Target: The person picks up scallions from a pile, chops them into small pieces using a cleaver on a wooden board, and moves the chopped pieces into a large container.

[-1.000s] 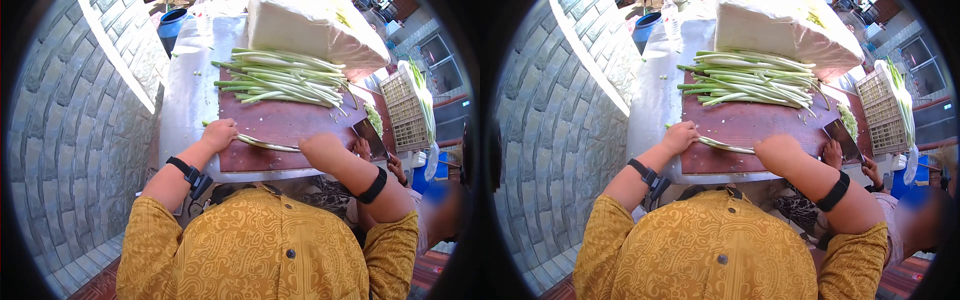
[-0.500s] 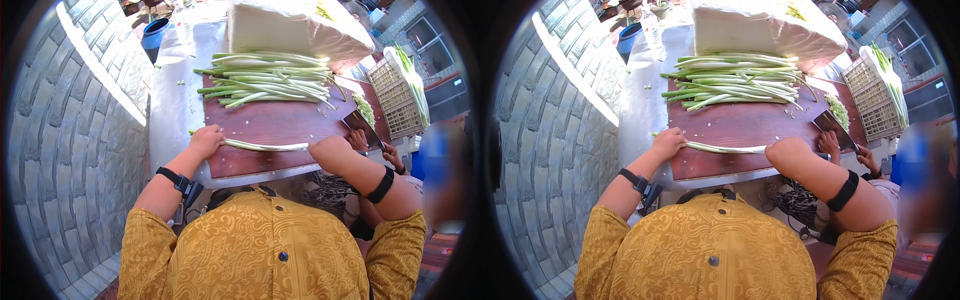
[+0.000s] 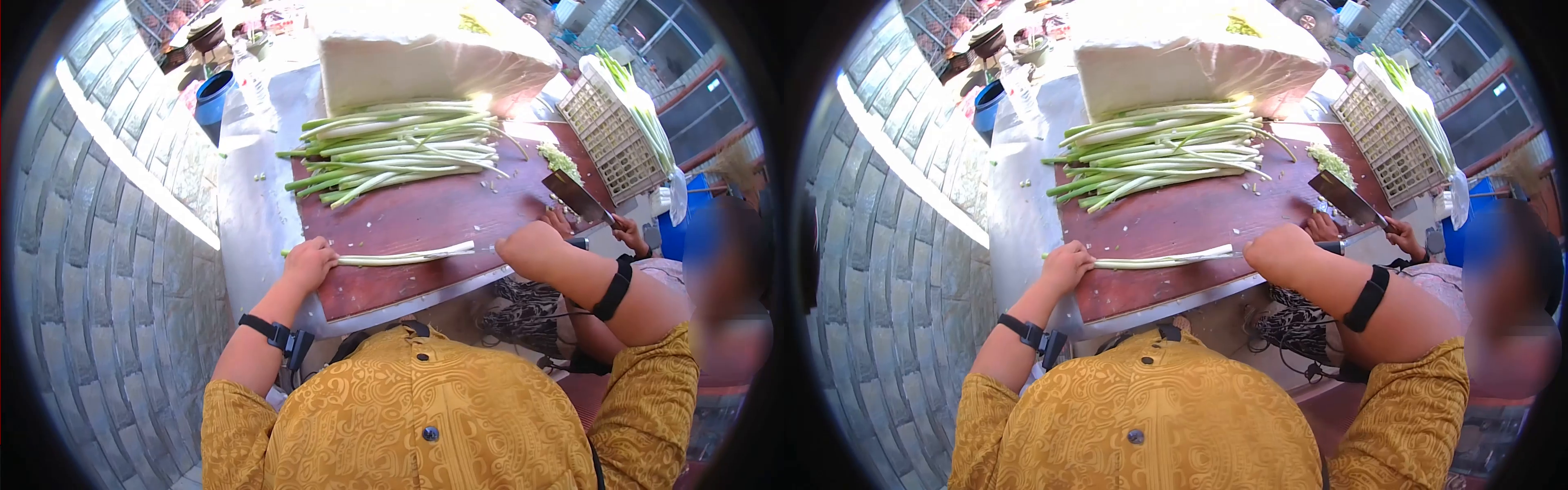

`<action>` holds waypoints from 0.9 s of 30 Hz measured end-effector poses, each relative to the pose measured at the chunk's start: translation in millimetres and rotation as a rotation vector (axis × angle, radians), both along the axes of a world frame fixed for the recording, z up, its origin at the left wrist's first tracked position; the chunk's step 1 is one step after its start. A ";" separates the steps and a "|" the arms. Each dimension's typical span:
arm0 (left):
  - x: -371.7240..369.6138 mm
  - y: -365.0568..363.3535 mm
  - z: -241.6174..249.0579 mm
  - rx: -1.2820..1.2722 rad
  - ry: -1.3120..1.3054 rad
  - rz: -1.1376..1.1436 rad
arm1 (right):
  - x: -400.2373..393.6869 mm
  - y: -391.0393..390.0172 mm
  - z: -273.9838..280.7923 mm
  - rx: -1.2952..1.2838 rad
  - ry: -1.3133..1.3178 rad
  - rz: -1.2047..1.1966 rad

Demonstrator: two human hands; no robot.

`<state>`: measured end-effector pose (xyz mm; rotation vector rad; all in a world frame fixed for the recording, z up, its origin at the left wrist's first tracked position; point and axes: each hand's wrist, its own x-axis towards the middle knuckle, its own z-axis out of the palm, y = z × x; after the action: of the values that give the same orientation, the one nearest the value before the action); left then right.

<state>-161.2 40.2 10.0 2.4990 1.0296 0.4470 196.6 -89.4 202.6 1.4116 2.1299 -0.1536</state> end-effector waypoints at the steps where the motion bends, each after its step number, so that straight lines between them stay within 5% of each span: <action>1: 0.1 -0.1 -0.3 0.009 0.000 0.001 | 2.4 -1.7 -0.2 0.013 0.008 0.003; 27: 1.9 -2.7 2.8 0.059 -0.053 -0.017 | 70.3 -23.8 -14.9 0.132 -0.170 -0.151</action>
<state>-159.4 37.5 12.8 2.5315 0.9880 0.5426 266.9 -113.3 187.7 1.6018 1.9253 0.0488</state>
